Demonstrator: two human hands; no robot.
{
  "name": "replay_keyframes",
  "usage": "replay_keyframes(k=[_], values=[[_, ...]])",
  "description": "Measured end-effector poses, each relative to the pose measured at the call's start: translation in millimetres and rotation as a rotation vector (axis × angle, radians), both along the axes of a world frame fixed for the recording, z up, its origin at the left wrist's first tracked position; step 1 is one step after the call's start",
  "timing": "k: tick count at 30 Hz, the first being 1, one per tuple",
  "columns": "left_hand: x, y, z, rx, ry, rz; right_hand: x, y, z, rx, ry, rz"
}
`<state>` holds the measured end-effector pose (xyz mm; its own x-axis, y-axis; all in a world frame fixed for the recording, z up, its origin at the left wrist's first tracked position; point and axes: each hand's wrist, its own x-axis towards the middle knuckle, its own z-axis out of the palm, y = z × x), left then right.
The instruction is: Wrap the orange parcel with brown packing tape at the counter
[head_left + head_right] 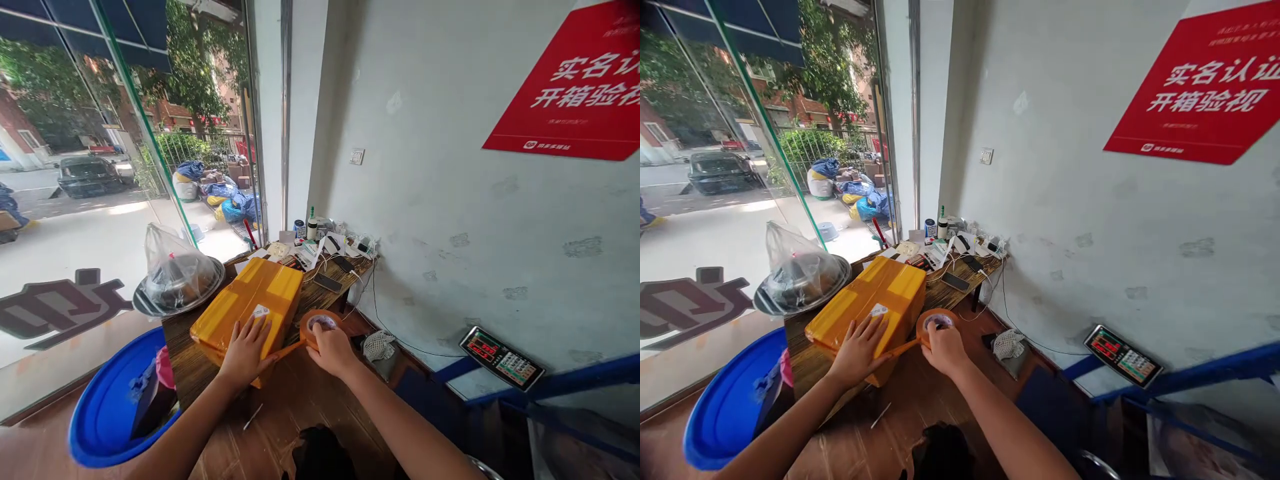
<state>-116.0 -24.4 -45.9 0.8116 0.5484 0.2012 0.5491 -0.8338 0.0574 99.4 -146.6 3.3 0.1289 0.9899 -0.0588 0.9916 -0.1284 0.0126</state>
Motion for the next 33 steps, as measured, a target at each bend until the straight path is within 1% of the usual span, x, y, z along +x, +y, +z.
replay_keyframes(k=[2,3,4,6,8,10,11,12,14,16,18,20,23,25,27,28,29,30,31,33], values=[[-9,10,-18.2,0.103,-0.105,-0.126,9,8,8.3,-0.044,0.001,0.061],[-16,16,-23.6,0.136,-0.131,-0.210,12,11,12.2,-0.068,0.002,0.099],[-22,22,-26.2,0.152,-0.141,-0.285,15,13,15.9,-0.091,0.006,0.141],[-33,29,-25.1,0.146,-0.140,-0.369,20,15,21.9,-0.137,0.012,0.267],[-36,27,-19.9,0.120,-0.144,-0.365,25,15,24.6,-0.186,0.003,0.450],[-32,19,-15.1,0.104,-0.165,-0.324,33,14,22.3,-0.233,0.005,0.640],[-27,12,-13.5,0.101,-0.175,-0.290,39,15,19.2,-0.258,0.016,0.708],[-21,5,-12.2,0.098,-0.179,-0.237,45,17,14.9,-0.285,0.036,0.745],[-10,-10,-10.9,0.097,-0.164,-0.101,58,25,5.4,-0.338,0.078,0.749],[-1,-22,-11.8,0.111,-0.147,0.010,69,39,-1.0,-0.385,0.110,0.712],[1,-29,-15.5,0.137,-0.164,0.042,76,55,-0.2,-0.432,0.143,0.699],[-2,-32,-21.5,0.153,-0.217,0.041,81,74,8.0,-0.493,0.169,0.735],[-11,-32,-29.4,0.119,-0.264,0.083,93,106,25.8,-0.626,0.239,0.875],[-15,-31,-30.9,0.086,-0.255,0.100,105,127,35.5,-0.744,0.304,0.954],[-16,-31,-28.7,0.084,-0.253,0.093,120,142,42.0,-0.839,0.340,0.954],[-14,-31,-26.5,0.091,-0.259,0.084,126,146,44.3,-0.854,0.349,0.922],[-11,-32,-24.0,0.096,-0.272,0.080,132,148,46.3,-0.834,0.353,0.874],[-6,-33,-21.5,0.098,-0.290,0.089,135,147,47.8,-0.779,0.348,0.824],[0,-36,-19.3,0.097,-0.306,0.118,138,144,49.0,-0.687,0.335,0.784],[12,-41,-16.9,0.112,-0.331,0.211,138,131,50.0,-0.420,0.279,0.752]])
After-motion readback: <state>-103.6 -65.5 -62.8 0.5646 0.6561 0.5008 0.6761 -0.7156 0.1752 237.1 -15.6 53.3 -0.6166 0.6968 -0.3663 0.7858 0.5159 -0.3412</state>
